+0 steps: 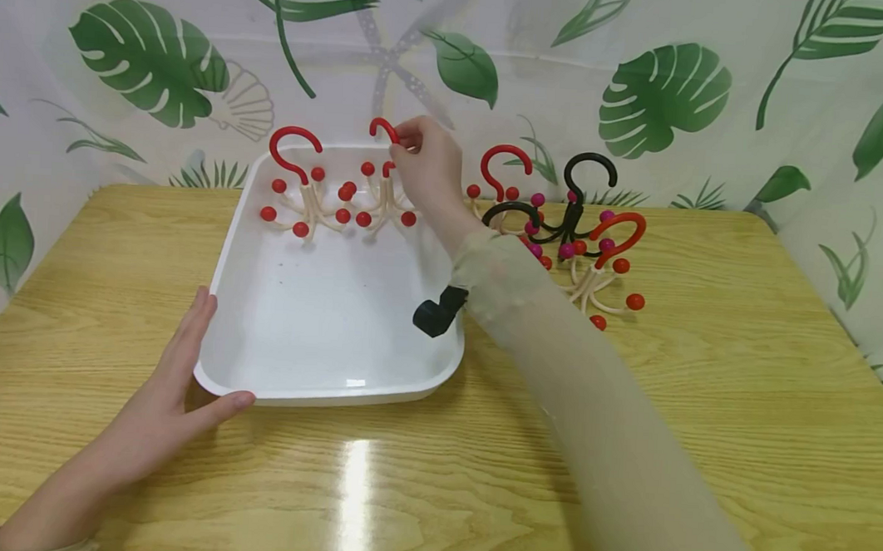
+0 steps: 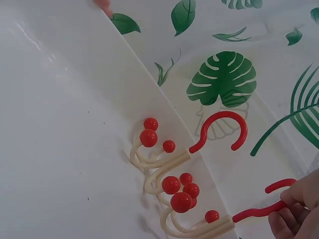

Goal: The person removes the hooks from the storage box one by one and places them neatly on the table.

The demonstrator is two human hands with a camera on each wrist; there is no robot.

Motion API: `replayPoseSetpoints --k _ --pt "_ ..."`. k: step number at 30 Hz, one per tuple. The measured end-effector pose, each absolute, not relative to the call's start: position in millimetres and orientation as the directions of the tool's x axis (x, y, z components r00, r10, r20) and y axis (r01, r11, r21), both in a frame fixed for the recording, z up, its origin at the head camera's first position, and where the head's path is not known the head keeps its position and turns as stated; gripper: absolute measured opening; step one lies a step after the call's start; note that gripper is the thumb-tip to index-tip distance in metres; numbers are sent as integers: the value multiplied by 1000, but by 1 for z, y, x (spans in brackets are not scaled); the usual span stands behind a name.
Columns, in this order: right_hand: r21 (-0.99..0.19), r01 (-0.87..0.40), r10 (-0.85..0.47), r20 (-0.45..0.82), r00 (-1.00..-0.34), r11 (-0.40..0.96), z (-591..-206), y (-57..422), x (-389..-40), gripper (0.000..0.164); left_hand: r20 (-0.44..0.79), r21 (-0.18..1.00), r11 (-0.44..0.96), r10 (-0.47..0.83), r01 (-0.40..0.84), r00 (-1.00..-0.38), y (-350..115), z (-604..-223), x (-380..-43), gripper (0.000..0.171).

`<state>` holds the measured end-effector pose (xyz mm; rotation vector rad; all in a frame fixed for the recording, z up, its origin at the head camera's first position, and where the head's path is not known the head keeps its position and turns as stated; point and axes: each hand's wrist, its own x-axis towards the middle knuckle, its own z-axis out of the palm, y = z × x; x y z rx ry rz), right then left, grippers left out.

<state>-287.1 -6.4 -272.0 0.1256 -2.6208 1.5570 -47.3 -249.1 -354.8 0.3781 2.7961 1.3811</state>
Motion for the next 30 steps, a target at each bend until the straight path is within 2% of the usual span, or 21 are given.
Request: replayPoseSetpoints --k 13,22,30 --pt "-857 -282 -131 249 -959 432 -244 14 -250 24 96 789 581 205 200 -974 -248 -354 -46 106" --pt "-812 -471 -238 409 -881 345 -216 46 -208 23 106 783 584 213 214 -971 -249 -354 -47 106" --pt "-828 -450 -236 389 -891 336 -204 75 -181 24 102 786 581 213 210 -972 -249 -354 -47 106"
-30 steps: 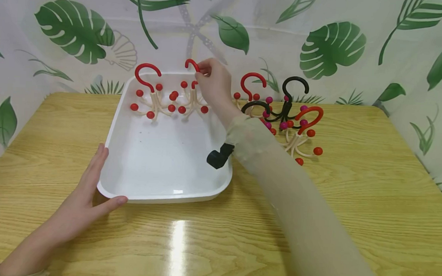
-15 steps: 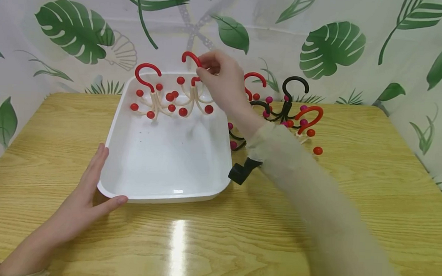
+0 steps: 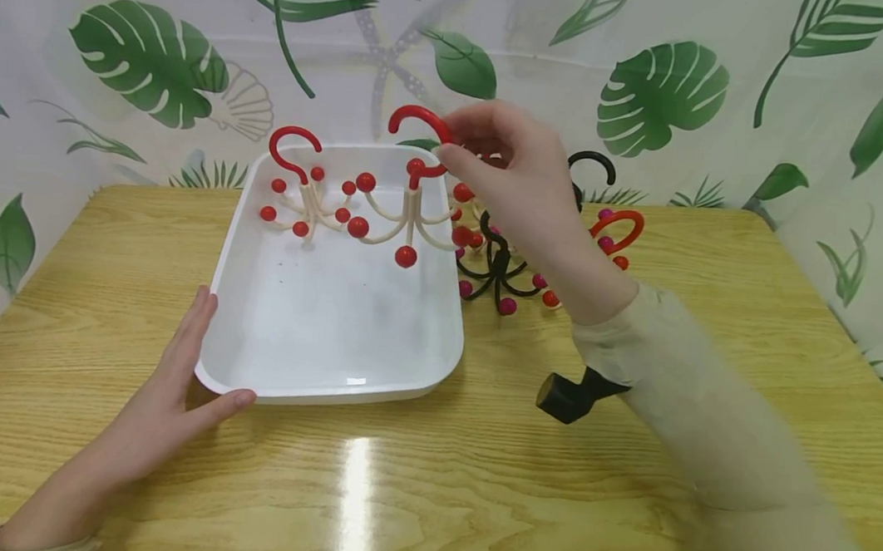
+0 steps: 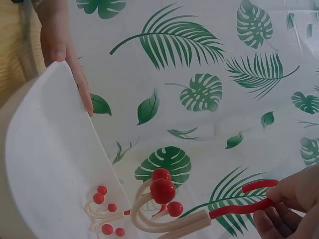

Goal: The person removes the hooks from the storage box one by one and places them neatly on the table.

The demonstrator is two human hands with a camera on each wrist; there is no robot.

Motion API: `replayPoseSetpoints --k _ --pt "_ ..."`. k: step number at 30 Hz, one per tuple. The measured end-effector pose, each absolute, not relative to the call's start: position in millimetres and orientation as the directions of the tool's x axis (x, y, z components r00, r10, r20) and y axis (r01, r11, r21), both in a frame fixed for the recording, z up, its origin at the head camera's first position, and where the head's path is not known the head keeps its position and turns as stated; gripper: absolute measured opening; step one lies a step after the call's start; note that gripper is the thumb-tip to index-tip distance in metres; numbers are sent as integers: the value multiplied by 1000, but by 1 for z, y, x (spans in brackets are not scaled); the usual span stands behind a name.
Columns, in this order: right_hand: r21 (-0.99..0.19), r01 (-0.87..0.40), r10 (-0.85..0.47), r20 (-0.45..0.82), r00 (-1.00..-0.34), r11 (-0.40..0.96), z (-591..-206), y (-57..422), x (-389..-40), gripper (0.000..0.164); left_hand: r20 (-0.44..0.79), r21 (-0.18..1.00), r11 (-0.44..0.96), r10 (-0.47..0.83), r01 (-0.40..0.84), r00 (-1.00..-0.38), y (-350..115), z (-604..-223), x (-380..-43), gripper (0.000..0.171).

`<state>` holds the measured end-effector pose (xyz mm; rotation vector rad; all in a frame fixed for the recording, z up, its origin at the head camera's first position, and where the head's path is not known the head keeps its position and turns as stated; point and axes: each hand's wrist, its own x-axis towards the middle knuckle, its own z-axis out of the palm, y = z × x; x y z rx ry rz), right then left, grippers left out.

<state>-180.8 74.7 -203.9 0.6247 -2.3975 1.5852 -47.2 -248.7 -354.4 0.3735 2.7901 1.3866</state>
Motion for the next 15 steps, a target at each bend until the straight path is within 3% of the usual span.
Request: replayPoseSetpoints --k 15 --pt "-815 -484 -247 422 -872 319 -202 119 -148 21 109 786 580 214 216 -971 -249 -355 -47 107"
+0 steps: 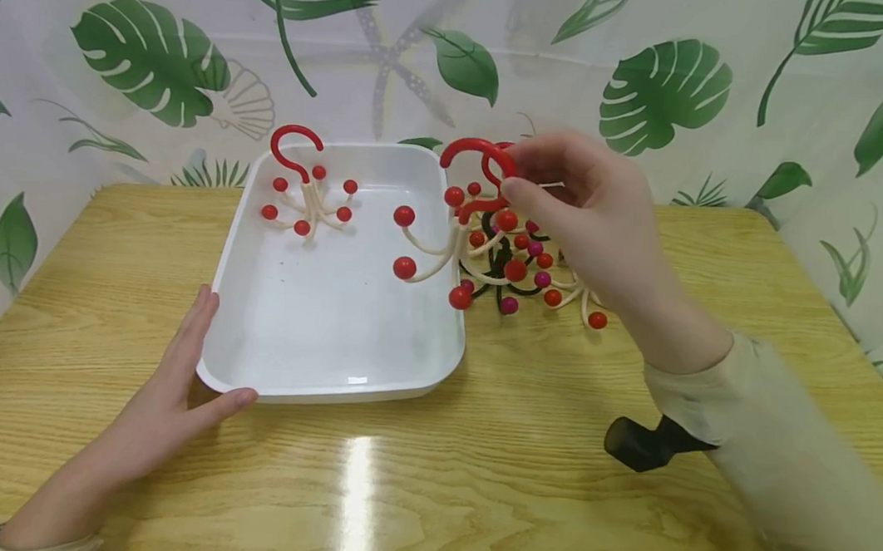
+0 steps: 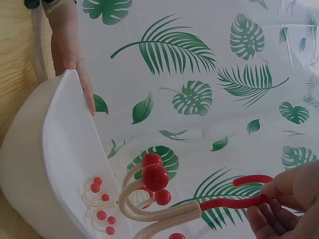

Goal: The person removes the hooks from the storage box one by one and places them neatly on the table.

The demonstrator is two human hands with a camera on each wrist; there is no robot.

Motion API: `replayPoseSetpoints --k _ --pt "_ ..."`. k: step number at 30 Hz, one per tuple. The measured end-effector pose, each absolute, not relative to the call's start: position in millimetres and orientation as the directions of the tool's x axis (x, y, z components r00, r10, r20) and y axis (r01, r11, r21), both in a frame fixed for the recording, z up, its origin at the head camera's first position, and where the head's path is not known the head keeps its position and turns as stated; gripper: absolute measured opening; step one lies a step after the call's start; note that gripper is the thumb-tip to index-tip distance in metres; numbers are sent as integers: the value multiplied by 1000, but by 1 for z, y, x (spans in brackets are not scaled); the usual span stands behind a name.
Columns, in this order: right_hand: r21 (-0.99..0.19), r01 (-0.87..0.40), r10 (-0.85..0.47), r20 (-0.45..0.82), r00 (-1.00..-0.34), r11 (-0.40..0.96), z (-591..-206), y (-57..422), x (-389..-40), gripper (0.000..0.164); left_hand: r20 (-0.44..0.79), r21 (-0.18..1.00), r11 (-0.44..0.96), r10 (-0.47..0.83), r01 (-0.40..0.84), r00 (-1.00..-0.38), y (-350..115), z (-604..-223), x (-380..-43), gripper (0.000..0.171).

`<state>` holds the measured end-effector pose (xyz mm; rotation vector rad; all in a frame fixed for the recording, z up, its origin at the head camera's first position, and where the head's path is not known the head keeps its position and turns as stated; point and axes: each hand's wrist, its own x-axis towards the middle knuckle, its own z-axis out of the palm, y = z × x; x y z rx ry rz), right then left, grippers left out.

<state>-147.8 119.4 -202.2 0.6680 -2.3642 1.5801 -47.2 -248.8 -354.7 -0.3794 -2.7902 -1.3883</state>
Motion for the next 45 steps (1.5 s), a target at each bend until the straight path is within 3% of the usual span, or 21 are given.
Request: replayPoseSetpoints --k 6,16,45 --pt "-782 -504 -249 439 -863 367 -206 136 -137 20 107 784 582 217 216 -970 -249 -355 -48 106" --pt "-794 -414 -204 360 -910 445 -213 162 -123 22 106 783 583 215 215 -971 -250 -356 -48 106" --pt "-779 -243 -163 182 -970 578 -252 188 -122 23 105 789 576 214 212 -971 -250 -355 -47 106"
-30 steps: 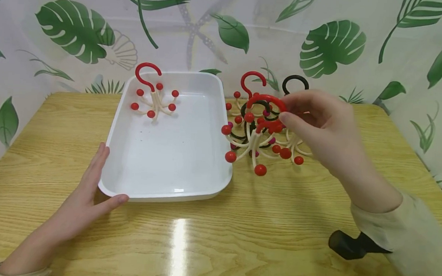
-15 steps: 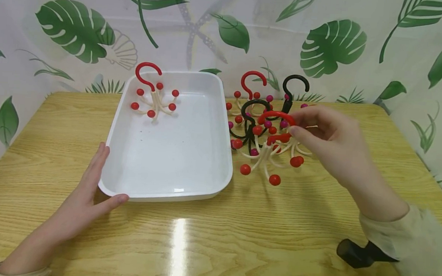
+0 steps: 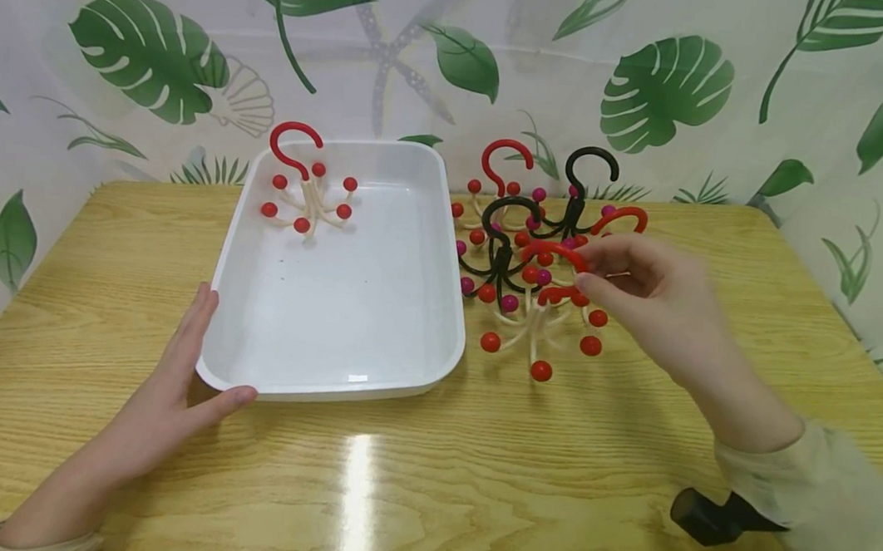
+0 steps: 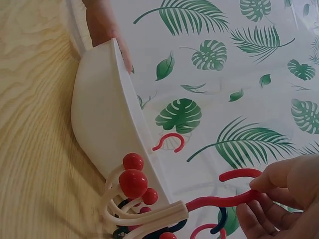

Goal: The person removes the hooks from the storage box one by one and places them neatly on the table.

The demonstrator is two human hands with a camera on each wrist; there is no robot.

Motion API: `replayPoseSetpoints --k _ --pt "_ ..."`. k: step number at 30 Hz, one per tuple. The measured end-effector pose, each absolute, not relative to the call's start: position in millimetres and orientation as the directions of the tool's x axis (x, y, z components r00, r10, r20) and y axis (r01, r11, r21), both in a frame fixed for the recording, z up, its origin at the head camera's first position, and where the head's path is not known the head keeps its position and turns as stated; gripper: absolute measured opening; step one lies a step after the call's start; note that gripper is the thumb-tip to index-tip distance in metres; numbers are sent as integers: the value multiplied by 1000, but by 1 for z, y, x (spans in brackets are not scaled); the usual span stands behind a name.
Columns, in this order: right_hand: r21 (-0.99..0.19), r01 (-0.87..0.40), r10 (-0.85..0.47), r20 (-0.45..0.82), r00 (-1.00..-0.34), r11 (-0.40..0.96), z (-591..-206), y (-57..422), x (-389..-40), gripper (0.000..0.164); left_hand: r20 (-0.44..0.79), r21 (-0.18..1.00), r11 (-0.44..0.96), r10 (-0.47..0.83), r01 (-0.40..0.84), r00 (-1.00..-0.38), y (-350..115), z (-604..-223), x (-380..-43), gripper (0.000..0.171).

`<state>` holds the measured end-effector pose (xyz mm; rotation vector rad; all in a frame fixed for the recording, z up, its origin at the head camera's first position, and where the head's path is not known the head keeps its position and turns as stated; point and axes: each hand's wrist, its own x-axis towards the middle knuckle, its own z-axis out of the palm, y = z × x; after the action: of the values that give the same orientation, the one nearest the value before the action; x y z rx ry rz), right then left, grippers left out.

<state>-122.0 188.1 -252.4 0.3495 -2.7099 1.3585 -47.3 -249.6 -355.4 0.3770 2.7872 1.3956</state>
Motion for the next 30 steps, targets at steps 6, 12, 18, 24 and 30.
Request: replayPoseSetpoints --k 6,12,18,24,30 --pt "-779 -212 -163 142 -976 591 -260 186 -124 24 99 788 580 211 206 -972 -250 -356 -48 106" --pt "-785 -208 -153 145 -978 584 -268 183 -125 24 98 788 581 212 206 -972 -250 -356 -48 106" --pt "-787 -208 -143 153 -978 580 -276 178 -126 25 92 789 581 212 201 -973 -250 -355 -47 105" --pt "-797 -213 -132 167 -977 565 -281 174 -126 27 84 787 585 211 195 -974 -250 -354 -47 106" --pt "-825 -224 -139 177 -974 518 -285 173 -124 28 83 785 588 211 194 -974 -250 -355 -48 106"
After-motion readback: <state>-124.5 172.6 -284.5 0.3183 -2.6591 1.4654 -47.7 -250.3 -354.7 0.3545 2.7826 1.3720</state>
